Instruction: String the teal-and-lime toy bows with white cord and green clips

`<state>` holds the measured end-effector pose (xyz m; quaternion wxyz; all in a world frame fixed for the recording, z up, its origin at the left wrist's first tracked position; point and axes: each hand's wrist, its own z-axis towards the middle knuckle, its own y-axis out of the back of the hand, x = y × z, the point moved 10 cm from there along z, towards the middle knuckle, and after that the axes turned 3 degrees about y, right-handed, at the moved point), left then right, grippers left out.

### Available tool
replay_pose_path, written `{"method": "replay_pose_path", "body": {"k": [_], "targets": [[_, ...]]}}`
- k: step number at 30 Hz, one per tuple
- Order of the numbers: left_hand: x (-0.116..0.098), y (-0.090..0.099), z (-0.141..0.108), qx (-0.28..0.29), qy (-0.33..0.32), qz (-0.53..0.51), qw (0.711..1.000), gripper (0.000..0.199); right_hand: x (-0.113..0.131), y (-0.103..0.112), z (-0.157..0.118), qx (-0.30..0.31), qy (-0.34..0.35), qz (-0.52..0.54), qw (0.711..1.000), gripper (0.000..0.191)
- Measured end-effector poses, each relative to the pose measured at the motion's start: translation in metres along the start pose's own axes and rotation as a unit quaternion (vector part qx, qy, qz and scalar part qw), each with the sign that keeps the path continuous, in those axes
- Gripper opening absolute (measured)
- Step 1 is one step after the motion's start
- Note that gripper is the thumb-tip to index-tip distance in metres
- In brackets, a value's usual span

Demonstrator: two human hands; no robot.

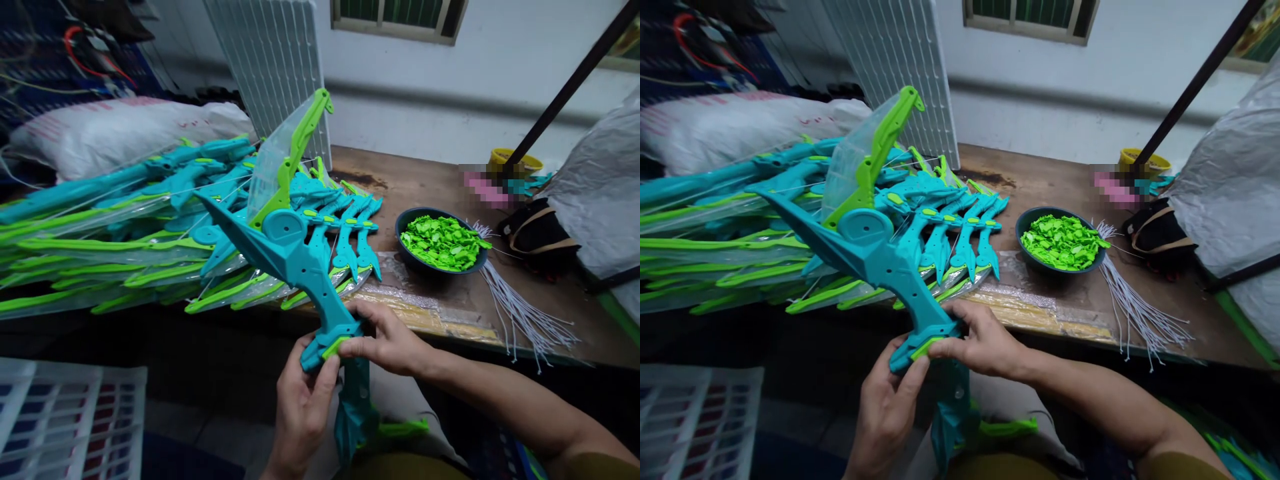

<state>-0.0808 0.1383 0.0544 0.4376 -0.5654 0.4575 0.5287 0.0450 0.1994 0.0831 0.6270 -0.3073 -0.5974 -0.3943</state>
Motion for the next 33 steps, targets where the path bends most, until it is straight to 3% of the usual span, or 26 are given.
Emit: {"method": "replay_pose_path", "body": {"k": [4, 9, 12, 16, 21, 25, 29, 33], "targets": [[0.006, -0.002, 0.007, 0.035, -0.004, -0.018, 0.999, 0.036, 0.005, 0.007, 0.001, 0.007, 0.037, -0.080, 0.996, 0.037], [0.024, -0.016, 0.028, 0.132, 0.032, -0.075, 0.988, 0.035, -0.018, 0.013, 0.015, 0.040, -0.038, -0.042, 0.998, 0.049], [0.035, -0.021, 0.041, 0.163, 0.075, -0.124, 0.976, 0.037, -0.033, 0.017, 0.029, 0.039, -0.065, -0.029, 0.997, 0.056], [0.027, -0.013, 0.056, 0.129, 0.018, -0.067, 0.989, 0.036, -0.036, 0.017, 0.044, 0.049, -0.057, -0.032, 0.997, 0.060], [0.017, -0.003, 0.056, 0.076, -0.046, -0.018, 0.996, 0.031, -0.026, 0.019, 0.044, 0.024, -0.020, -0.081, 0.996, 0.058], [0.031, 0.000, 0.060, 0.049, 0.002, -0.040, 0.998, 0.032, -0.037, 0.020, 0.043, 0.015, -0.022, -0.090, 0.996, 0.055], [0.040, -0.011, 0.075, 0.086, 0.069, -0.108, 0.988, 0.047, -0.053, 0.023, 0.057, 0.025, -0.034, -0.065, 0.997, 0.055], [0.031, -0.023, 0.083, 0.117, 0.106, -0.166, 0.973, 0.055, -0.048, 0.026, 0.063, 0.008, -0.015, -0.089, 0.996, 0.048]]}}
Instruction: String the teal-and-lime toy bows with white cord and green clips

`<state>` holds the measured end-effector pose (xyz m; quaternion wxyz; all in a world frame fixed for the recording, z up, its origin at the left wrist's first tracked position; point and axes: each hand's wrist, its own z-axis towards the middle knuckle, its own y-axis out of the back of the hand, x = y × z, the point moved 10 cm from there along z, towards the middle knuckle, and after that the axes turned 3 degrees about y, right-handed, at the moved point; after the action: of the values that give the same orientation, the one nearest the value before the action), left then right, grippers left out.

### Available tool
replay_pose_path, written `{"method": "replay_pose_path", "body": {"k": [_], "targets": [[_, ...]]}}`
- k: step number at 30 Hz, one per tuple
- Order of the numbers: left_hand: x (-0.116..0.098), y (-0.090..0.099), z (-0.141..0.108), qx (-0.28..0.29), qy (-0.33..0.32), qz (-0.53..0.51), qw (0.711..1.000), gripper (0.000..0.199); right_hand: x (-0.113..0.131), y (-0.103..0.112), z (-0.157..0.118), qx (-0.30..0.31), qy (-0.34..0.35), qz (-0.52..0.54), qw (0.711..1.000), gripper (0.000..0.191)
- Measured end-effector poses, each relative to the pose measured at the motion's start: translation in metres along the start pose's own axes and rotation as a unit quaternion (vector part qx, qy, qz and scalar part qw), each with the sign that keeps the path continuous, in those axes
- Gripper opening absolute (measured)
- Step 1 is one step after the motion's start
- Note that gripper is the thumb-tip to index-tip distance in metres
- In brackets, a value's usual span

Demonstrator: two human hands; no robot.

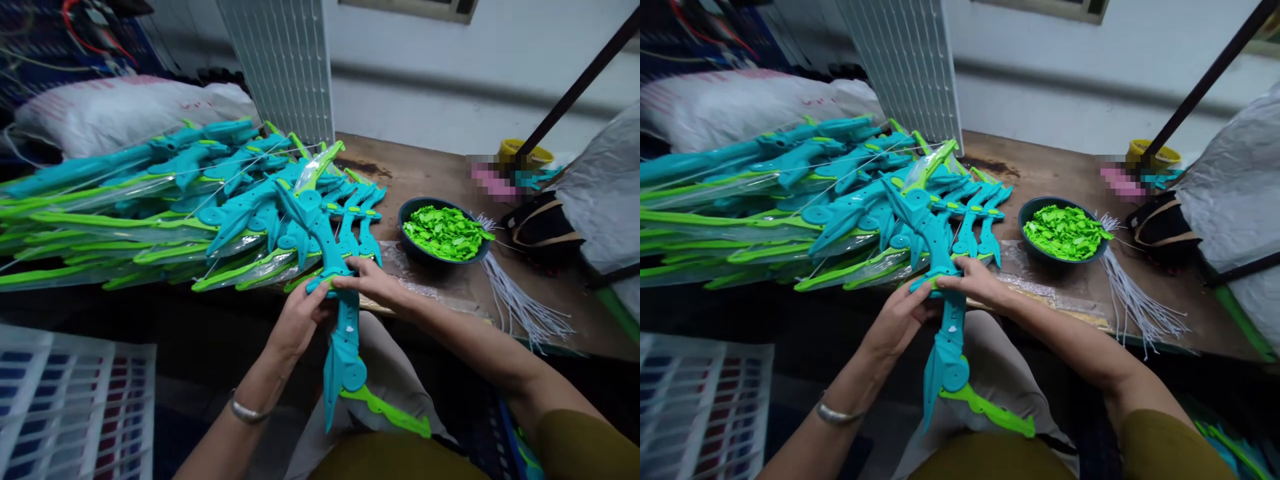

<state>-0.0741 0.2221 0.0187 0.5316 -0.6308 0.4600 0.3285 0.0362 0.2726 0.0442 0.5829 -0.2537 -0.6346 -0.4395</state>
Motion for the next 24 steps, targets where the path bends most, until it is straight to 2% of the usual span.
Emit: {"method": "replay_pose_path", "body": {"k": [4, 6, 8, 11, 13, 15, 18, 22, 24], "targets": [[0.000, 0.003, -0.006, -0.020, 0.035, -0.073, 0.997, 0.056, 0.015, 0.007, -0.013, -0.016, 0.037, -0.072, 0.997, 0.038], [0.002, 0.012, -0.013, -0.033, 0.046, -0.116, 0.992, 0.056, 0.015, 0.031, -0.018, -0.045, 0.040, -0.127, 0.990, 0.035], [0.002, 0.025, -0.022, -0.039, 0.042, -0.140, 0.989, 0.057, 0.009, 0.078, -0.020, -0.103, 0.021, -0.199, 0.974, 0.032], [0.006, 0.049, -0.035, -0.067, 0.037, -0.165, 0.983, 0.060, -0.013, 0.169, -0.020, -0.194, -0.049, -0.324, 0.925, 0.022], [0.016, 0.060, -0.042, -0.087, 0.050, -0.202, 0.974, 0.053, -0.034, 0.221, -0.019, -0.219, -0.116, -0.400, 0.882, 0.021], [0.025, 0.060, -0.044, -0.085, 0.069, -0.246, 0.963, 0.044, -0.055, 0.256, -0.016, -0.216, -0.176, -0.463, 0.841, 0.025], [0.029, 0.049, -0.046, -0.056, 0.062, -0.308, 0.948, 0.045, -0.080, 0.278, -0.006, -0.189, -0.235, -0.535, 0.789, 0.028], [0.022, 0.032, -0.054, -0.011, 0.031, -0.355, 0.934, 0.051, -0.101, 0.276, 0.013, -0.140, -0.259, -0.595, 0.748, 0.031], [0.016, 0.031, -0.061, 0.001, 0.007, -0.348, 0.937, 0.070, -0.107, 0.274, 0.020, -0.122, -0.254, -0.613, 0.738, 0.030]]}}
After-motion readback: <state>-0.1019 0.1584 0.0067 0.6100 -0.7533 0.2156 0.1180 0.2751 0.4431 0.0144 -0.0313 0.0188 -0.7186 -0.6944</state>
